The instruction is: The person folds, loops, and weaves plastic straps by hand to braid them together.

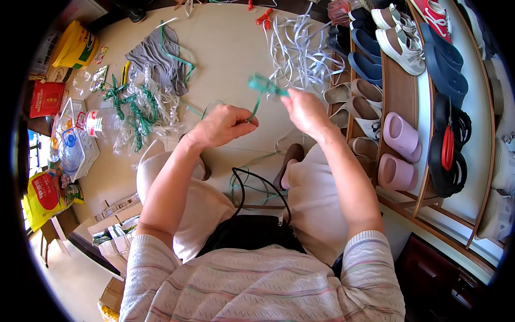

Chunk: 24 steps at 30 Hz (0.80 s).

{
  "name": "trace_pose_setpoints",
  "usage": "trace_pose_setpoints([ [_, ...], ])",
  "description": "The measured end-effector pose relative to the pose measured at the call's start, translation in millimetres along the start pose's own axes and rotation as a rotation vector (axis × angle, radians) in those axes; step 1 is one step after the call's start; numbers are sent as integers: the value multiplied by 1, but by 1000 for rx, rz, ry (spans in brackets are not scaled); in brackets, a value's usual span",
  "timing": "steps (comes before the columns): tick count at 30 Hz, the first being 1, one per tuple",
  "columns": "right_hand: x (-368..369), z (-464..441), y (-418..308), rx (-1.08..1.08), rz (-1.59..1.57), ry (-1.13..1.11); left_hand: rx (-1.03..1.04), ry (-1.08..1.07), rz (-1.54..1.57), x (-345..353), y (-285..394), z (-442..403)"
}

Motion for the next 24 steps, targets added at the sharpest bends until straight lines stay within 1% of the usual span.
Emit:
trace_pose_setpoints([
  [1, 10, 4, 1, 15, 122, -94, -27, 8, -33, -7, 0, 1],
  [2, 20, 11, -4, -38, 188, -210, -55, 16, -66, -15, 0, 3],
  [3, 29, 18, -9, -93, 255, -325, -72, 44, -52, -24, 0, 5],
  [4, 39, 27, -13, -152, 324, -441, -125, 25, -6, -25, -3, 6],
  [5, 45, 39, -20, -314, 159, -509, -178, 7, 39, -25, -6, 8],
  [6, 39, 53, -40, -399, -60, -717, -229, -12, 85, -24, -9, 10],
  [8, 22, 69, -58, -497, -458, -1002, -184, 38, 228, -21, -8, 9],
  [10, -5, 53, -52, -173, -936, -915, -172, 84, 358, -16, -6, 6],
  [11, -12, 37, -42, -81, -1098, -715, -184, 102, 419, -12, -4, 5],
  [12, -15, 24, -31, 62, -1101, -563, -195, 118, 481, -6, -3, 5],
  [14, -16, -1, -4, -122, -457, 77, -54, 40, 265, 4, -1, 0],
  [16, 5, 1, -3, -39, 54, -19, 104, -4, 17, 3, 8, -2],
  [17, 14, 10, -5, -96, 106, -47, 54, 13, 40, -2, 5, 0],
  [18, 30, 16, -13, -164, 224, -187, 2, 29, 63, -13, 7, 2],
  [20, 42, 45, -30, -355, 29, -630, -97, 45, 166, -20, 0, 5],
  [22, 17, 63, -46, -283, -458, -957, -187, 43, 325, -17, -9, 7],
  [23, 6, 68, -51, -237, -707, -1110, -56, 86, 367, -13, -6, 2],
  [24, -12, 55, -49, -189, -1025, -931, -113, 76, 389, -8, -4, 2],
])
Point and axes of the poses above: each hand's wrist, its own z-axis away from the middle knuckle, its own x-axis out of the palm, y = z × x, the point moved 7 cm from there along -z, towards the middle knuckle, and after that the axes turned 15 degrees about x, right-handed, at the moved point
